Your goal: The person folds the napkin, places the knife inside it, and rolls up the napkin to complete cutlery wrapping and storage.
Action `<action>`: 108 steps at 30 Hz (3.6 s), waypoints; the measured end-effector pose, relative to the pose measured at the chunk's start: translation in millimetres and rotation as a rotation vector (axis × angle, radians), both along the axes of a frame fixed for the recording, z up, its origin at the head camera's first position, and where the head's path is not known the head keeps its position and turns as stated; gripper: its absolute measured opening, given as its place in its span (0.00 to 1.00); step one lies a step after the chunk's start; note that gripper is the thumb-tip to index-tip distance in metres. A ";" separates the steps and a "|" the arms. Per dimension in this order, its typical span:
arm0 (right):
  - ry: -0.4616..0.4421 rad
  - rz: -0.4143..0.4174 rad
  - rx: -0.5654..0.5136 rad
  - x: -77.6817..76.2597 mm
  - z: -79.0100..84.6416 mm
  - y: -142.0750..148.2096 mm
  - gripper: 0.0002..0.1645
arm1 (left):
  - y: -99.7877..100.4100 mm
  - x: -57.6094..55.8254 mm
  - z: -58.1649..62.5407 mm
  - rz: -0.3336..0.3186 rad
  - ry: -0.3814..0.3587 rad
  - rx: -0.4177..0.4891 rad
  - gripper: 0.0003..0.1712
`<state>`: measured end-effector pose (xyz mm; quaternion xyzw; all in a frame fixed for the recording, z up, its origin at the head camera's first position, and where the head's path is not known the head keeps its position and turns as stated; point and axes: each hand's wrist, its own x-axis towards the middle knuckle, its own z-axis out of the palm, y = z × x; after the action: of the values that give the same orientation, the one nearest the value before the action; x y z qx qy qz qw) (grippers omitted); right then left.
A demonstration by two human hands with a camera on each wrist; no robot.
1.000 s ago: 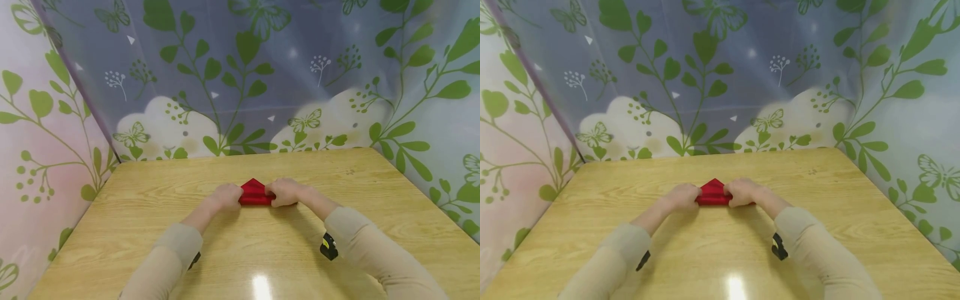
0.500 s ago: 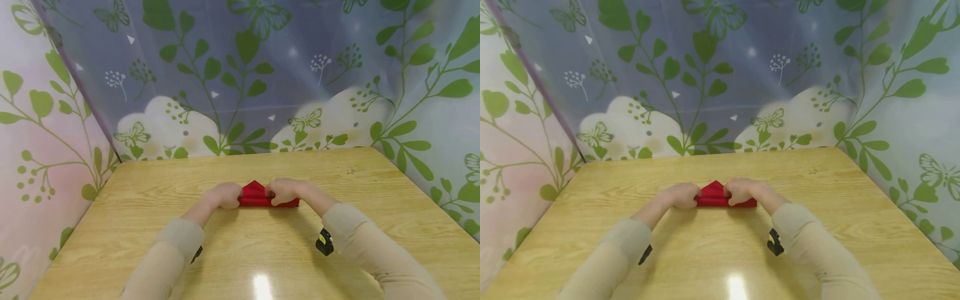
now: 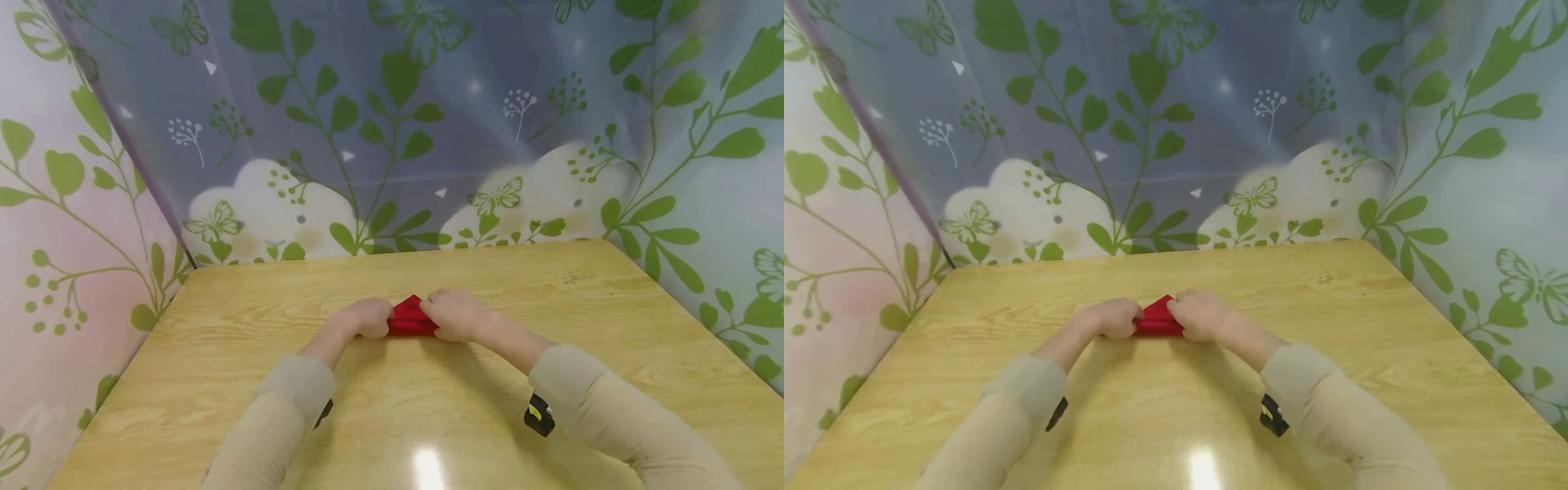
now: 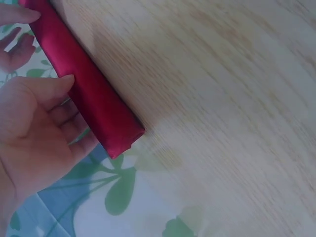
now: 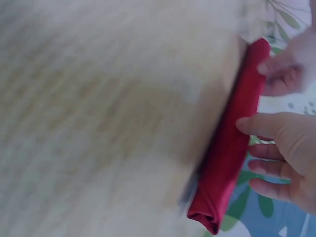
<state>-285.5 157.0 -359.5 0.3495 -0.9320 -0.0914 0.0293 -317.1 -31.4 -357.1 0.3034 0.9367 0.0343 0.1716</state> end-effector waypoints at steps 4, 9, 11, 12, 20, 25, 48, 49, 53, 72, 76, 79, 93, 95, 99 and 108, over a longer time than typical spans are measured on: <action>0.115 -0.035 0.065 6.6 -10.4 -4.0 0.14 | 2.9 -1.3 1.2 -0.004 0.046 -0.038 0.10; 0.300 0.007 0.077 13.2 -25.5 -4.8 0.08 | 3.2 -0.5 1.1 0.002 0.060 -0.040 0.12; 0.365 0.037 0.078 15.0 -30.2 -4.8 0.09 | 2.1 0.0 0.4 0.011 0.059 -0.028 0.12; 0.386 0.046 0.074 15.5 -32.1 -4.8 0.10 | 1.6 0.1 -0.2 0.017 0.065 -0.020 0.12; 0.326 0.017 0.036 11.9 -33.9 -5.4 0.07 | 1.7 2.4 -6.5 0.012 0.255 -0.044 0.03; 0.292 -0.009 -0.003 9.5 -34.3 -5.3 0.06 | 3.6 9.4 -10.8 -0.055 0.418 -0.116 0.08; -0.061 -0.031 -0.076 -12.5 -12.6 1.1 0.09 | 6.0 22.8 -22.4 -0.293 0.640 -0.190 0.06; -0.085 -0.030 -0.080 -14.4 -11.9 2.0 0.10 | 6.2 22.6 -22.4 -0.279 0.626 -0.190 0.06; -0.139 -0.014 -0.126 -19.6 -12.6 6.4 0.12 | 6.0 20.6 -23.1 -0.229 0.584 -0.170 0.03; 0.127 0.117 -0.062 -13.3 -23.9 17.4 0.13 | 10.0 16.4 -23.8 -0.111 0.466 -0.165 0.05; 0.086 0.064 -0.057 -14.7 -24.1 13.9 0.13 | 10.3 15.3 -23.9 -0.111 0.451 -0.168 0.05; 0.068 0.044 -0.057 -16.9 -24.2 13.0 0.13 | 9.8 14.0 -25.1 -0.122 0.454 -0.155 0.04; -0.024 0.055 -0.098 -28.0 -20.4 16.9 0.11 | 8.5 10.5 -25.7 -0.150 0.474 -0.117 0.06; -0.028 0.063 -0.097 -29.1 -20.4 17.3 0.11 | 8.7 10.3 -25.2 -0.154 0.460 -0.120 0.05; -0.045 0.075 -0.100 -29.0 -19.0 18.3 0.11 | 9.0 8.9 -24.2 -0.157 0.411 -0.109 0.03; -0.069 0.054 -0.094 -24.2 -16.9 16.0 0.13 | 6.0 3.4 -16.6 -0.136 0.311 -0.074 0.04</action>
<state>-309.7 173.0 -376.4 0.3757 -0.9260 -0.0348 0.0161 -313.7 -25.4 -373.6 0.3611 0.9299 -0.0591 0.0374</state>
